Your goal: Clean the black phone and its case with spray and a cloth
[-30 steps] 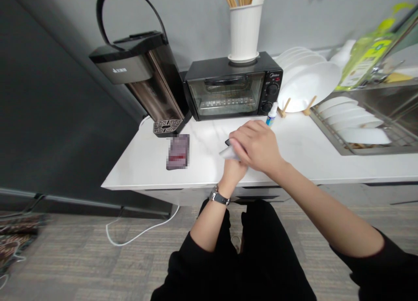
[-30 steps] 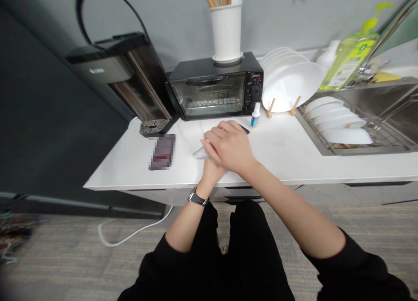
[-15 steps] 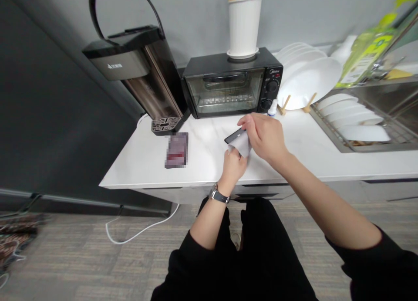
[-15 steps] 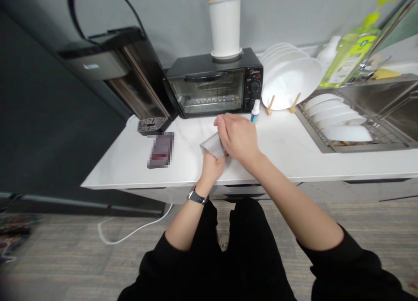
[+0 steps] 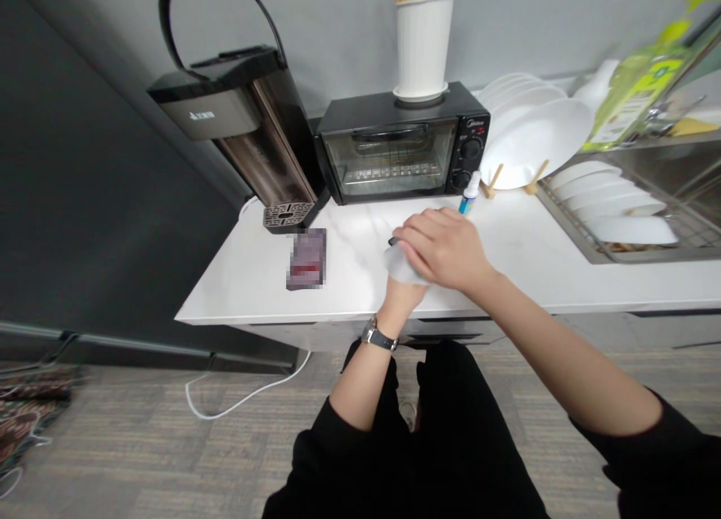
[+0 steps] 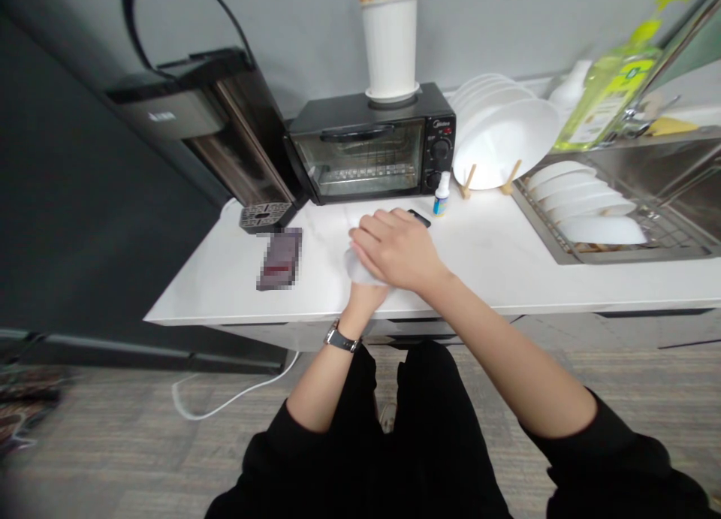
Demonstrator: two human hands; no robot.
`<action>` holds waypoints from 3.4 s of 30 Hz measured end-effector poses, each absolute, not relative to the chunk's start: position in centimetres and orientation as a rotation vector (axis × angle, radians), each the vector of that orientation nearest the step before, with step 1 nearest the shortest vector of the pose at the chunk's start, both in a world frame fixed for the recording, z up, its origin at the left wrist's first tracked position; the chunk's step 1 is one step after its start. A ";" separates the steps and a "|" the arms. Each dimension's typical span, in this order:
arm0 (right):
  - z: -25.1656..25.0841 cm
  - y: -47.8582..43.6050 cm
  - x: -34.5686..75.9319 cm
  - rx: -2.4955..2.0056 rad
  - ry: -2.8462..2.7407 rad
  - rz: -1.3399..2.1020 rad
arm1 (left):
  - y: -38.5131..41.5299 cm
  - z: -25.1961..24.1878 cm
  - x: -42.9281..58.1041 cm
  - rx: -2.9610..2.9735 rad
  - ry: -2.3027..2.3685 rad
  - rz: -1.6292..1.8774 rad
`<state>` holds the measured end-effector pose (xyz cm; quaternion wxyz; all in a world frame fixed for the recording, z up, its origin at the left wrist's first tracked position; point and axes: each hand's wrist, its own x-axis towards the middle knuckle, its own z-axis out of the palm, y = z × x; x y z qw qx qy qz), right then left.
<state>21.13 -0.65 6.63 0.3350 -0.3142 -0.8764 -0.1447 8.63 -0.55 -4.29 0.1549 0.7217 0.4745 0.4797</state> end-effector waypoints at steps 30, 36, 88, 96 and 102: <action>-0.7 -4.0 20.9 -1.171 -2.144 -0.155 | -3.4 -3.0 5.4 2.028 1.433 1.130; -1.3 -1.5 26.2 -1.487 -1.814 -0.238 | -3.8 -3.1 6.1 1.953 1.260 1.223; -2.3 -4.0 22.6 -1.294 -2.012 -0.162 | -4.0 -3.5 5.2 2.262 1.207 1.246; -2.6 -4.7 23.9 -1.445 -1.883 -0.139 | -4.4 -3.8 5.5 2.393 1.164 1.207; -2.7 -6.6 22.4 -1.163 -2.183 -0.119 | -4.3 -4.2 5.0 2.513 1.163 1.143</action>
